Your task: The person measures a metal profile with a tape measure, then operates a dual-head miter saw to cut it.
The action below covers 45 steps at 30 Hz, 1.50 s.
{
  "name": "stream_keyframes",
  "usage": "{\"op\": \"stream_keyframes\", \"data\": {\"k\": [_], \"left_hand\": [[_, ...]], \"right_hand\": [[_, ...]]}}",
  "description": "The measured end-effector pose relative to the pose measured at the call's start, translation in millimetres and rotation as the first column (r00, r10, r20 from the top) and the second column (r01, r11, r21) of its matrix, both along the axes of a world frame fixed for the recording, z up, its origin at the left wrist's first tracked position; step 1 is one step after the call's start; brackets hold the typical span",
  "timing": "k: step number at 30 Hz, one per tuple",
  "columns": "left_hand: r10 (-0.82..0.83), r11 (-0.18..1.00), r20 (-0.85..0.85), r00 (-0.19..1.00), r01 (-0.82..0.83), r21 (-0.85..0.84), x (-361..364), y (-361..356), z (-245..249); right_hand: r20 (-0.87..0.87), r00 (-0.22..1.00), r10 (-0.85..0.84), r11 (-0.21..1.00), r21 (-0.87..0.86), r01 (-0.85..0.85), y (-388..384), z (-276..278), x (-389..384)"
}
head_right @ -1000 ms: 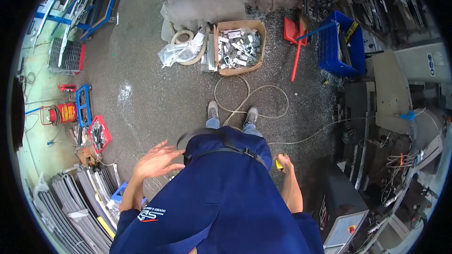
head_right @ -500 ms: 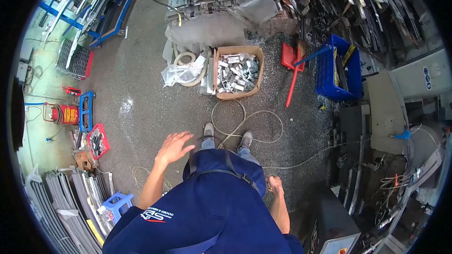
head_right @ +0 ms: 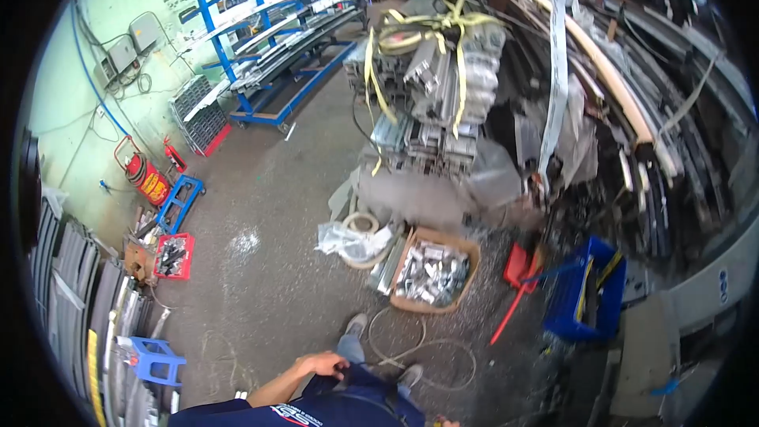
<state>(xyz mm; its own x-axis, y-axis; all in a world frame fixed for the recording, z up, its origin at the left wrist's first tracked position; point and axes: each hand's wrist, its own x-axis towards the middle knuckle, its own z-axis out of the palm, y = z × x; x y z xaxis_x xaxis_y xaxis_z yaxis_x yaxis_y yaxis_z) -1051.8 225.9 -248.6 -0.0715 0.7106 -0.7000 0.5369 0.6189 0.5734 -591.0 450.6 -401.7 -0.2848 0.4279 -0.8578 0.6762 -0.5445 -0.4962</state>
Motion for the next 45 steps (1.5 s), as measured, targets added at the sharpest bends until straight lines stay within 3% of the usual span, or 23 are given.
{"op": "stream_keyframes", "data": {"k": [2,4,6,8,10,11,12,13,14,15,18,22,24,26,28,29,30,31,32,35,39,41,45], "left_hand": [[-0.011,0.997,0.064,0.998,0.016,-0.077,-13.6,4.7,2.0],[-0.053,0.997,0.042,0.998,0.056,-0.061,-23.0,3.7,-25.5],[-0.091,0.977,-0.088,0.992,0.106,0.186,-34.2,-2.8,-25.2],[-0.090,0.952,-0.086,0.992,0.111,0.286,-53.4,-3.8,-31.0],[0.106,0.952,0.060,0.993,-0.119,0.283,-75.5,-9.8,-38.5],[0.199,0.961,0.258,0.945,-0.239,0.136,-95.7,-12.4,-39.1],[0.326,0.940,0.403,0.855,-0.339,-0.040,-116.6,-13.3,-38.2],[-0.034,0.992,0.089,0.995,0.023,0.124,-138.2,18.1,42.5],[0.032,0.971,0.297,0.954,-0.100,0.217,-151.4,7.1,26.1],[-0.078,0.956,0.272,0.959,-0.006,0.294,-155.7,-2.5,-1.0],[-0.160,0.983,0.337,0.928,0.118,0.142,-187.0,0.4,23.3],[-0.202,0.977,0.423,0.883,0.152,0.149,-228.5,11.1,48.2],[-0.167,0.984,0.451,0.877,0.120,0.132,-244.0,27.6,45.9],[-0.172,0.981,0.334,0.927,0.130,0.142,-260.4,64.2,45.1],[-0.161,0.978,0.213,0.964,0.126,0.168,-265.3,99.2,41.0],[0.085,0.979,0.264,0.961,-0.130,0.157,-261.4,114.9,37.2],[0.328,0.912,0.314,0.891,-0.385,0.138,-256.5,131.5,31.2],[0.412,0.907,0.363,0.836,-0.415,-0.074,-253.6,151.1,44.4],[0.430,0.897,0.359,0.829,-0.439,-0.060,-248.2,161.0,40.9],[0.371,0.920,0.320,0.872,-0.298,-0.255,-236.5,176.9,3.3],[0.362,0.928,0.357,0.861,-0.296,-0.228,-238.3,179.8,-79.0],[0.479,0.861,0.387,0.788,-0.335,-0.383,-240.7,182.1,-121.2],[0.535,0.827,0.302,0.789,-0.416,-0.378,-261.8,212.5,-200.3]], "right_hand": [[-0.054,0.991,-0.125,0.988,-0.093,0.120,-0.5,33.2,-37.5],[-0.081,0.981,-0.179,0.984,-0.026,0.177,-7.5,57.3,-75.0],[0.069,0.916,-0.395,0.914,-0.069,0.400,-10.0,103.3,-125.6],[-0.003,0.848,-0.531,0.829,-0.209,0.519,-13.1,111.8,-157.8],[-0.157,0.726,-0.670,0.727,-0.342,0.596,-14.3,99.9,-196.7],[-0.233,0.636,-0.736,0.673,-0.362,0.645,-11.7,117.3,-233.0],[-0.452,0.633,-0.629,0.776,-0.421,0.470,-10.3,126.2,-252.3],[-0.407,0.569,-0.714,0.700,-0.440,0.562,-8.5,160.9,-292.9],[-0.466,0.502,-0.729,0.685,-0.501,0.529,-6.8,148.7,-307.7],[-0.268,0.267,-0.925,0.377,-0.591,0.713,-1.5,197.7,-355.0],[-0.380,0.066,-0.923,0.355,-0.773,0.525,3.2,200.1,-400.6],[-0.455,0.020,-0.890,0.404,-0.769,0.495,7.4,218.3,-451.9],[-0.505,0.092,-0.858,0.470,-0.700,0.538,10.4,213.5,-465.0],[-0.491,0.301,-0.817,0.561,-0.557,0.613,12.4,198.2,-474.0],[-0.508,0.559,-0.655,0.739,-0.277,0.614,5.0,182.4,-485.0],[-0.450,0.694,-0.563,0.815,-0.159,0.558,2.9,179.1,-488.4],[-0.452,0.731,-0.511,0.844,-0.105,0.525,-3.4,167.7,-494.4],[-0.466,0.767,-0.440,0.883,-0.067,0.465,-10.7,151.3,-497.3],[-0.454,0.797,-0.398,0.904,-0.048,0.424,-13.6,148.2,-502.6],[-0.484,0.863,-0.146,0.967,0.113,0.227,-5.4,124.8,-511.1],[-0.460,0.888,-0.012,0.978,0.179,0.106,-8.1,55.6,-508.1],[-0.518,0.852,-0.073,0.982,0.114,0.153,-14.5,16.5,-502.1],[-0.526,0.836,-0.154,0.966,0.099,0.240,-39.5,-83.5,-497.7]]}}
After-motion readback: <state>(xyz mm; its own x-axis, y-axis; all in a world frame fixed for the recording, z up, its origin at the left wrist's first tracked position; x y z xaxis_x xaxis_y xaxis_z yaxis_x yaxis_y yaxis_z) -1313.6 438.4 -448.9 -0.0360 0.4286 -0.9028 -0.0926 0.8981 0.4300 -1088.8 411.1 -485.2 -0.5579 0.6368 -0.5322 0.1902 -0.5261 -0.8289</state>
